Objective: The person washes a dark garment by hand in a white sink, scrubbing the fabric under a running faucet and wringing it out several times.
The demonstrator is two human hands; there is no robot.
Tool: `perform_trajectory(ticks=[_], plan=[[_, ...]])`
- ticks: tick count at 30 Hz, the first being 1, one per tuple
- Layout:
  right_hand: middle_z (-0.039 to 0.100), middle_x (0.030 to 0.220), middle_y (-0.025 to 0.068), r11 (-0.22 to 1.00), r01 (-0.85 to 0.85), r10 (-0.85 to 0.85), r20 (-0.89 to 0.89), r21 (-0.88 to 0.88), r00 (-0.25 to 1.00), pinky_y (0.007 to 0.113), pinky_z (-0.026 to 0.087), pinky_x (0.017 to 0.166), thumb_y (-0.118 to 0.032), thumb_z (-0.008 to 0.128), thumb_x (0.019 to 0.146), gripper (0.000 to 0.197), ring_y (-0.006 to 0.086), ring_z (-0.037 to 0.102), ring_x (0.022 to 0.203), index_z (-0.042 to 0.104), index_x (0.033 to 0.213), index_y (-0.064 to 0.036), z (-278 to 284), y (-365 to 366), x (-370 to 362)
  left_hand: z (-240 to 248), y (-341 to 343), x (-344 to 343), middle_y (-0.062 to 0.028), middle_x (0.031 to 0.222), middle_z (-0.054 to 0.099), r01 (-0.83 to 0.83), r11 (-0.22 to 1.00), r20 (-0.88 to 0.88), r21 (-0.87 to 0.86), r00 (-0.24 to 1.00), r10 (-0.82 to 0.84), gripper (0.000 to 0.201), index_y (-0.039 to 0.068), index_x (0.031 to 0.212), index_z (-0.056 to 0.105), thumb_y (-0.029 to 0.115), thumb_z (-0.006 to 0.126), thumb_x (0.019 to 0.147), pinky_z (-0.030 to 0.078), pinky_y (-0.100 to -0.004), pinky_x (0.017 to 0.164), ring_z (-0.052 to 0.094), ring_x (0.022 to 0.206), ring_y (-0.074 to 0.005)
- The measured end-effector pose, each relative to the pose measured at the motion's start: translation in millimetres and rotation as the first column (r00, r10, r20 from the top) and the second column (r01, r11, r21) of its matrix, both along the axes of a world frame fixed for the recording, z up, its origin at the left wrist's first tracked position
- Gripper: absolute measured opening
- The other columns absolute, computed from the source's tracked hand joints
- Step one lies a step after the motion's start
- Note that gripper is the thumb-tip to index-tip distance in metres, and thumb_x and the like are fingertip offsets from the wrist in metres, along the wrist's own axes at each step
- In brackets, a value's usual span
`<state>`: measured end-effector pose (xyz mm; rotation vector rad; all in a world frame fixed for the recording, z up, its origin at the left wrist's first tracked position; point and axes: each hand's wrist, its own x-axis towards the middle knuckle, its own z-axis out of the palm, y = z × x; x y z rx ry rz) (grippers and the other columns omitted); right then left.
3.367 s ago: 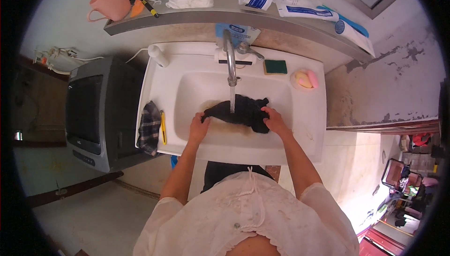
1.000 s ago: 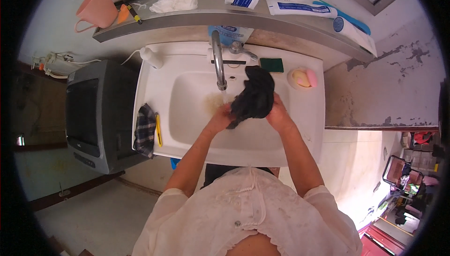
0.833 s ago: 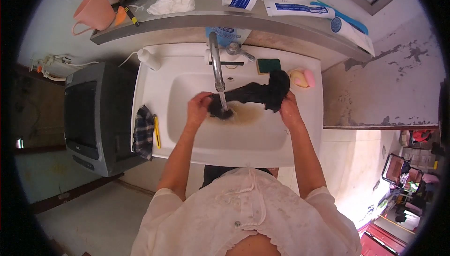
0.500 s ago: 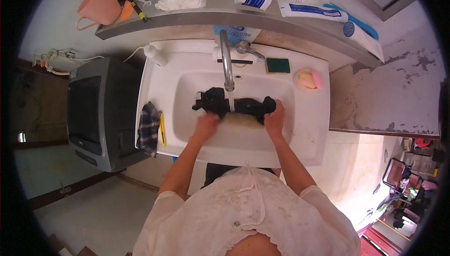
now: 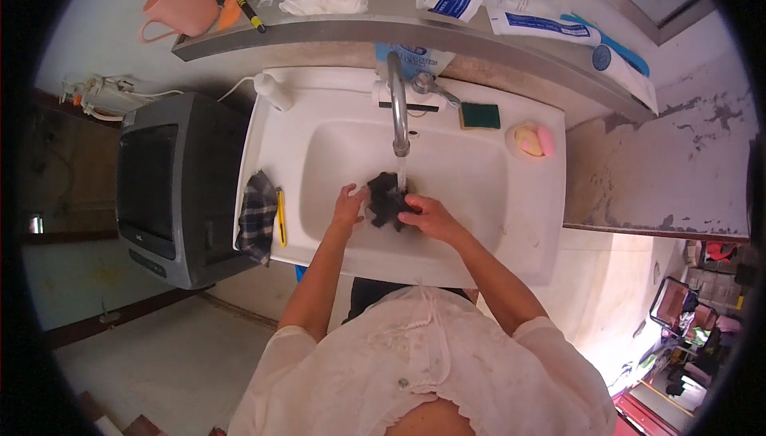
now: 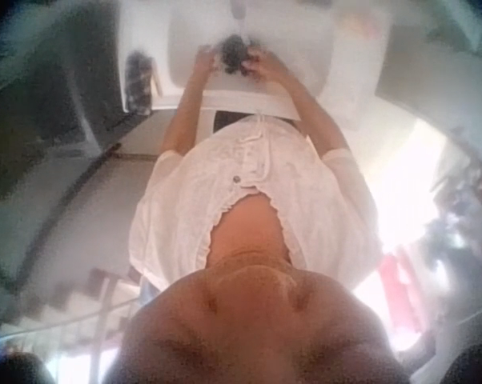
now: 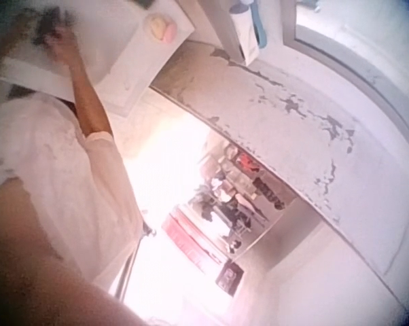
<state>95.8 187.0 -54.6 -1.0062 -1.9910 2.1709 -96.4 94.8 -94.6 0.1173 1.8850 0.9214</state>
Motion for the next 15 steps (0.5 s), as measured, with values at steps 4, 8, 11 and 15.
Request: perform_trajectory(ticks=[4, 8, 11, 15], plan=[[0.056, 0.086, -0.0011, 0.946, 0.017, -0.106, -0.261, -0.323, 0.96, 0.023, 0.042, 0.075, -0.01, 0.059, 0.079, 0.018, 0.0077, 0.051, 0.08, 0.057, 0.095, -0.0027, 89.3, 1.8, -7.7, -28.4, -1.8, 10.3, -0.0084, 0.096, 0.058, -0.275, 0.93, 0.563, 0.245, 0.821, 0.095, 0.05, 0.01, 0.111, 0.048, 0.046, 0.058, 0.078, 0.049, -0.0348, 0.074, 0.058, 0.081, -0.0223], [0.059, 0.096, 0.0053, 0.75, 0.304, -0.518, -0.236, -0.587, 0.822, 0.029, 0.043, 0.078, -0.022, 0.055, 0.078, 0.032, 0.0148, 0.054, 0.087, 0.056, 0.105, -0.0048, 60.5, 16.5, 18.6, 65.3, 33.8, 42.1, -0.0073, 0.089, 0.059, -0.347, 0.907, 0.791, 0.24, 0.611, 0.024, 0.036, 0.009, 0.1, 0.053, 0.04, 0.056, 0.082, 0.049, -0.0344, 0.07, 0.058, 0.076, -0.02], [0.057, 0.105, 0.0055, 0.577, 0.517, -0.636, 0.051, -0.632, 0.77, 0.039, 0.044, 0.083, -0.039, 0.051, 0.082, 0.041, 0.0198, 0.053, 0.095, 0.053, 0.111, -0.0103, 39.2, 10.0, 24.5, 48.9, 38.5, 55.5, -0.0041, 0.077, 0.058, -0.171, 0.783, 0.217, 0.598, 0.975, 0.047, 0.012, 0.004, 0.083, 0.056, 0.016, 0.056, 0.085, 0.047, -0.0287, 0.063, 0.056, 0.071, -0.0136], [0.051, 0.112, 0.0045, 0.407, 0.339, -0.621, 0.015, -0.848, 0.784, 0.038, 0.041, 0.091, -0.046, 0.041, 0.089, 0.042, 0.0197, 0.05, 0.101, 0.047, 0.116, -0.0141, -19.8, 3.8, 26.4, 102.5, 47.4, 123.3, -0.0061, 0.071, 0.051, 0.625, 0.536, -0.736, 0.567, 0.677, -0.011, 0.012, 0.008, 0.07, 0.056, 0.013, 0.066, 0.07, 0.044, -0.0319, 0.059, 0.053, 0.068, -0.025]])
